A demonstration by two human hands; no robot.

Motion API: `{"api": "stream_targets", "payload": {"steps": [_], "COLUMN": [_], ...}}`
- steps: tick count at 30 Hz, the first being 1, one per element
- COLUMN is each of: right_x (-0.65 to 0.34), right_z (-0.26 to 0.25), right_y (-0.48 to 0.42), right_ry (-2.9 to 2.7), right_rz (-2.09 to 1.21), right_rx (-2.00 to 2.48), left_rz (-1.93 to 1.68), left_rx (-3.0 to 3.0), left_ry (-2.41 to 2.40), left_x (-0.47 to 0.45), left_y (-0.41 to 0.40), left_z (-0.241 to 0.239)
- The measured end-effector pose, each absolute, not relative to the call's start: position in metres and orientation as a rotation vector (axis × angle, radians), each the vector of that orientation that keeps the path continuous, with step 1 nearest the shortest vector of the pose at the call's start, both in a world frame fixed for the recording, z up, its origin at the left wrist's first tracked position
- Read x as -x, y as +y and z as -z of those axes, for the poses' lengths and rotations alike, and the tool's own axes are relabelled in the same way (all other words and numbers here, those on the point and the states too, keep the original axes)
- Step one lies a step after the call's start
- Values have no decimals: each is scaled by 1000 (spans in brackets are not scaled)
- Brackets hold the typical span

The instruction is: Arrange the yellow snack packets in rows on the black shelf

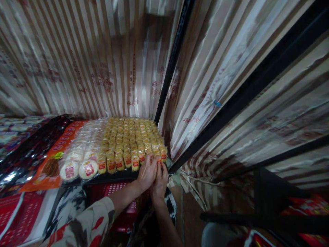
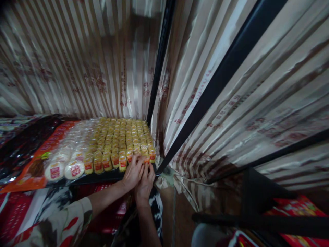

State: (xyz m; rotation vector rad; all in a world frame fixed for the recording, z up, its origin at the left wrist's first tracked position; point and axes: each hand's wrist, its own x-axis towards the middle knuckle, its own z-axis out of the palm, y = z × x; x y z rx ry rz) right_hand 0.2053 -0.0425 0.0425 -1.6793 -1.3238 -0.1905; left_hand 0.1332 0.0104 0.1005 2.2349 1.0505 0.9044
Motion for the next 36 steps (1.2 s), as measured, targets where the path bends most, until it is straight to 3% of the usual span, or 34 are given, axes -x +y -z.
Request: {"api": "stream_targets", "payload": {"steps": [18,29,36], "right_x": [-199,-180,-126], "right_z": [-46,-69,-17], "right_y": [-38,-50,-83], "right_ry": [-1325,-1342,-1372], "right_rz": [87,109,-360], "right_rx": [1779,1751,1766], "left_rz": [-834,-795,-547], "left_rx": [-2253,-1909,-1224], "left_ry": [995,1049,1405], "left_x": [-98,-24,-10], "left_y": [-15,-73,-57], "left_z": [-88,-25,20]}}
